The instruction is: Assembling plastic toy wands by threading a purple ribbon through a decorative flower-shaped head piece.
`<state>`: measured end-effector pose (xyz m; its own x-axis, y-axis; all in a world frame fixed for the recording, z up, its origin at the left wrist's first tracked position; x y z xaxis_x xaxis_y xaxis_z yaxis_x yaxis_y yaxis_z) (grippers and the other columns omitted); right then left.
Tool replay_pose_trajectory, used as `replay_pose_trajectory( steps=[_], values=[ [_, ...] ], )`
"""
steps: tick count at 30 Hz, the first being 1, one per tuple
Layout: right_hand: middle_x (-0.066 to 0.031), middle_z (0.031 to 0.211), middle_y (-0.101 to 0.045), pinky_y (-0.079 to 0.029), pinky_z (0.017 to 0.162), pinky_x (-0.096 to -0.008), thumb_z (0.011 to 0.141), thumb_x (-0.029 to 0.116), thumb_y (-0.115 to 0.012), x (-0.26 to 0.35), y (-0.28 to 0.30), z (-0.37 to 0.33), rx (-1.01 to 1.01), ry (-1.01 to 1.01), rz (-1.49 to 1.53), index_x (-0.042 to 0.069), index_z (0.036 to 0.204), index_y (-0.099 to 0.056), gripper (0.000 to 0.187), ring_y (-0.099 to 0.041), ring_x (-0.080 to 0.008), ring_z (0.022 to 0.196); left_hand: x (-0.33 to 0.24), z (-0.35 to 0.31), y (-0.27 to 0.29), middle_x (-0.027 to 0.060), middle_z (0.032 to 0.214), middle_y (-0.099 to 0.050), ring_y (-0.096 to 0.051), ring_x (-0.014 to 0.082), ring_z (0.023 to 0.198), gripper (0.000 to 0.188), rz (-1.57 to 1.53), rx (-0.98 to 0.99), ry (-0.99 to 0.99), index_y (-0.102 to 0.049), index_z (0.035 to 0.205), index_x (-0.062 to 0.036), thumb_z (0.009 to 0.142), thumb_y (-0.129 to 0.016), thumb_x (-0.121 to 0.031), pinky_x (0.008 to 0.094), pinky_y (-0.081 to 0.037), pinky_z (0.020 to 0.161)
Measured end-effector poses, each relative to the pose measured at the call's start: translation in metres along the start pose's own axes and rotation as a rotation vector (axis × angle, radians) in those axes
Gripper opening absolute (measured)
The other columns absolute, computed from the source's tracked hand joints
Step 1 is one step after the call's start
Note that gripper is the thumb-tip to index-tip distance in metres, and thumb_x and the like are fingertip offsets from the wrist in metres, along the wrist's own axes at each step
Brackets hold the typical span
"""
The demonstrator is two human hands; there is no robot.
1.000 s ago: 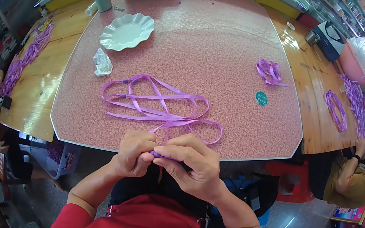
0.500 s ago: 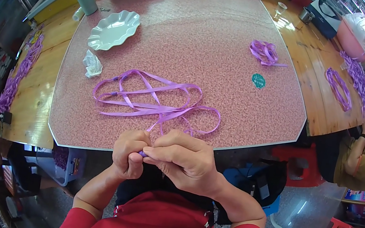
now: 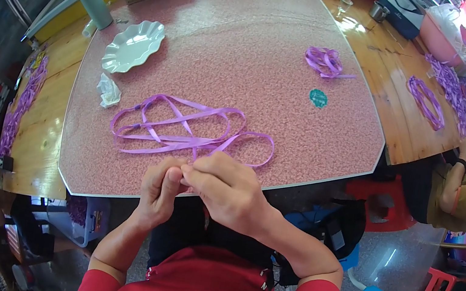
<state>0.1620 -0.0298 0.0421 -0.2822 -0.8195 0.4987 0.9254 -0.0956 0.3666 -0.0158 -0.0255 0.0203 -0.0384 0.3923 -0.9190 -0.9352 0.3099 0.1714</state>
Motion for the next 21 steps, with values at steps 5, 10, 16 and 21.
replay_pose_trajectory(
  steps=[5, 10, 16, 21],
  values=[
    [-0.0138, 0.105, -0.071, -0.056, 0.082, -0.0359, 0.082, 0.004, -0.079, -0.023, 0.022, 0.023, 0.116, -0.231, 0.041, 0.002, 0.108, -0.072, 0.027, -0.069, -0.0297, 0.097, -0.001, 0.022, 0.021, 0.0024, 0.07, -0.051, -0.044, 0.0111, 0.062, 0.024, 0.195, -0.087, 0.079, -0.064, 0.094, -0.0009, 0.106, -0.055, -0.019, 0.0304, -0.037, 0.057],
    [-0.0122, 0.103, -0.072, -0.054, 0.084, -0.0339, 0.088, 0.005, -0.073, -0.11, 0.095, 0.025, -0.092, -0.36, -0.412, 0.001, 0.102, -0.074, 0.015, -0.069, -0.0247, 0.097, 0.012, 0.028, 0.069, 0.0172, 0.121, -0.057, -0.056, 0.0286, 0.115, 0.03, 0.801, -0.391, -0.109, -0.061, 0.127, -0.0027, 0.099, -0.061, -0.015, 0.0407, -0.045, 0.099],
    [-0.0127, 0.098, -0.071, -0.054, 0.078, -0.0354, 0.088, 0.018, -0.074, -0.191, 0.164, 0.016, -0.072, -0.643, -0.809, 0.002, 0.098, -0.075, 0.019, -0.07, -0.0246, 0.089, 0.016, 0.008, 0.083, 0.0208, 0.144, -0.043, -0.039, 0.037, 0.138, 0.045, 0.731, -0.399, -0.021, -0.051, 0.14, -0.0043, 0.097, -0.061, -0.011, 0.0477, -0.031, 0.115],
    [-0.0117, 0.096, -0.071, -0.053, 0.076, -0.0325, 0.089, 0.021, -0.073, -0.217, 0.18, 0.005, -0.009, -0.451, -0.982, 0.003, 0.094, -0.075, 0.019, -0.068, -0.0214, 0.084, 0.018, 0.003, 0.066, 0.0207, 0.145, -0.042, -0.038, 0.0383, 0.14, 0.042, 0.731, -0.352, -0.04, -0.055, 0.136, -0.0044, 0.095, -0.064, -0.009, 0.0504, -0.031, 0.115]
  ],
)
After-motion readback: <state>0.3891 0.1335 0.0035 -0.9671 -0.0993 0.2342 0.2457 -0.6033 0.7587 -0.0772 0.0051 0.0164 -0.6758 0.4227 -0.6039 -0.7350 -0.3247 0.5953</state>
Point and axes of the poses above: each hand's wrist, its own z-axis towards the middle knuckle, its own y-axis out of the back of the hand, x = y × z, the point moved 1 cm from there along z, towards the middle knuckle
